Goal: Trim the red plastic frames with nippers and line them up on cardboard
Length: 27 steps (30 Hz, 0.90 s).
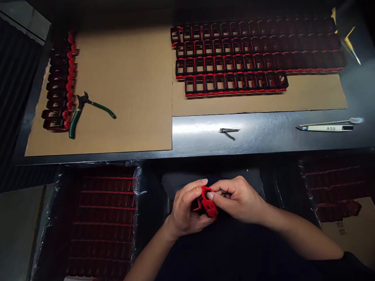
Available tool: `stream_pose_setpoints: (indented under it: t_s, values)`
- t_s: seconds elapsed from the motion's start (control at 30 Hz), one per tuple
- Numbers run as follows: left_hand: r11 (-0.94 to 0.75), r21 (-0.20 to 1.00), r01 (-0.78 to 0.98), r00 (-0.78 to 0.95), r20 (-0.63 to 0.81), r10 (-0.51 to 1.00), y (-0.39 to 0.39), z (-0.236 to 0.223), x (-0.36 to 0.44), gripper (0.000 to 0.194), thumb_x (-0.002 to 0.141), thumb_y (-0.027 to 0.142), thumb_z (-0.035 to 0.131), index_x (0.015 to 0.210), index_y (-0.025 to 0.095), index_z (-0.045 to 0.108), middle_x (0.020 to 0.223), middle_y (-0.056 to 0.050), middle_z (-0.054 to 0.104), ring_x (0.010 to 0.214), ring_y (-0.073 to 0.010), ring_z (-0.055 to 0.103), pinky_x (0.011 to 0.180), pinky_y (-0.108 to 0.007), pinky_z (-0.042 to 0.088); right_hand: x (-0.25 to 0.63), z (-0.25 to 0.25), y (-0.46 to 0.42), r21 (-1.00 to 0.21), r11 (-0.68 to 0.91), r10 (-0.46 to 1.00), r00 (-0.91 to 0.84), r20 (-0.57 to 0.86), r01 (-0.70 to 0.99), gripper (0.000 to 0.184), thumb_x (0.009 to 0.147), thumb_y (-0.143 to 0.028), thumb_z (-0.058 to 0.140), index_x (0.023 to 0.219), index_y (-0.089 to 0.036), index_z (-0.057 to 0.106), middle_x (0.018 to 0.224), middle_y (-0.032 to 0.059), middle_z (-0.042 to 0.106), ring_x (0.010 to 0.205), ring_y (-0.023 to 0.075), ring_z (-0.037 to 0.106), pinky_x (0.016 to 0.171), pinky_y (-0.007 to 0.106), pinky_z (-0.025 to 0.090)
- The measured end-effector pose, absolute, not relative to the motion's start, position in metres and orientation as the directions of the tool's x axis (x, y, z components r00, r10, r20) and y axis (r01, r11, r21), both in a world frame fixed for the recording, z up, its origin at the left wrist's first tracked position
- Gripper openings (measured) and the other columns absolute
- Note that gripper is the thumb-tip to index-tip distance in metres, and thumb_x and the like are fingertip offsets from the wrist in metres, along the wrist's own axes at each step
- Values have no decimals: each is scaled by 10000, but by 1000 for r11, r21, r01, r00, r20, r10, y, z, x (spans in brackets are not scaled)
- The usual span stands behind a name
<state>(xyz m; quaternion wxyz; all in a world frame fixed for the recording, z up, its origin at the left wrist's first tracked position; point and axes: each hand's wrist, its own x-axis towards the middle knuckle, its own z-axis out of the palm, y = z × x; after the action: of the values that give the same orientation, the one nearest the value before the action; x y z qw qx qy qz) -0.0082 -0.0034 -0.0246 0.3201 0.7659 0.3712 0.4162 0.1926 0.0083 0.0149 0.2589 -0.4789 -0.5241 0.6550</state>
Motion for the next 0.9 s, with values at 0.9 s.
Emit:
stream_pose_setpoints:
  t_s: [0.9]
  values:
    - [-46, 999, -22, 347, 50, 936, -12, -44, 0, 828, 824, 530, 763, 1476, 283, 317, 1437, -225, 544, 1122, -263, 681, 941, -466, 588, 206, -6, -4, -707, -674, 680, -550, -485, -211, 466, 926, -562, 725, 1100, -130, 695, 909, 74, 704, 769, 134, 662, 724, 238, 561]
